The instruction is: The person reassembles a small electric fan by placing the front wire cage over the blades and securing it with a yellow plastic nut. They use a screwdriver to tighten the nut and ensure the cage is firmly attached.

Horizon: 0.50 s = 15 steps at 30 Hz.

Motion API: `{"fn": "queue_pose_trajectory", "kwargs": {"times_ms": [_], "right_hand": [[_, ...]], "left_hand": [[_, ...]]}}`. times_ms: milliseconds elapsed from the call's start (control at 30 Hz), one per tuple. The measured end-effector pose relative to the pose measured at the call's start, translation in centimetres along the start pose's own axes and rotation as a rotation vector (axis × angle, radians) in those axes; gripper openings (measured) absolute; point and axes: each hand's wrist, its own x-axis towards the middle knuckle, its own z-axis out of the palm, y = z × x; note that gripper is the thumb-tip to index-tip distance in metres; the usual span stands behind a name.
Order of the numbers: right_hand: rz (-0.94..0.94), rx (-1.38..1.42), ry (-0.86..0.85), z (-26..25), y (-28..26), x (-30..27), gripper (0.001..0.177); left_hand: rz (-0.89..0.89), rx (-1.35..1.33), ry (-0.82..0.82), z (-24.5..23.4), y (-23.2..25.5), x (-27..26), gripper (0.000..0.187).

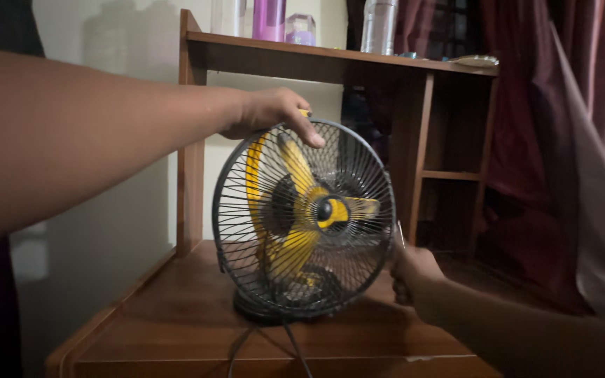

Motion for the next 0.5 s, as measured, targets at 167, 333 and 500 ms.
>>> {"fn": "queue_pose_trajectory", "kwargs": {"times_ms": [167, 333, 500], "right_hand": [[0.041, -0.229, 0.026, 3.8, 2.8, 3.6, 0.036], [0.024, -0.384, 0.019, 7.3, 2.7, 5.1, 0.029], [0.014, -0.419, 0.029, 6.9, 2.0, 4.6, 0.024]], "left_hand": [[-0.024, 0.096, 0.006, -0.1, -0.2, 0.1, 0.059], [-0.010, 0.111, -0.002, -0.3, -0.9, 0.7, 0.057], [0.011, 0.054, -0.018, -0.3, -1.1, 0.8, 0.058]]}}
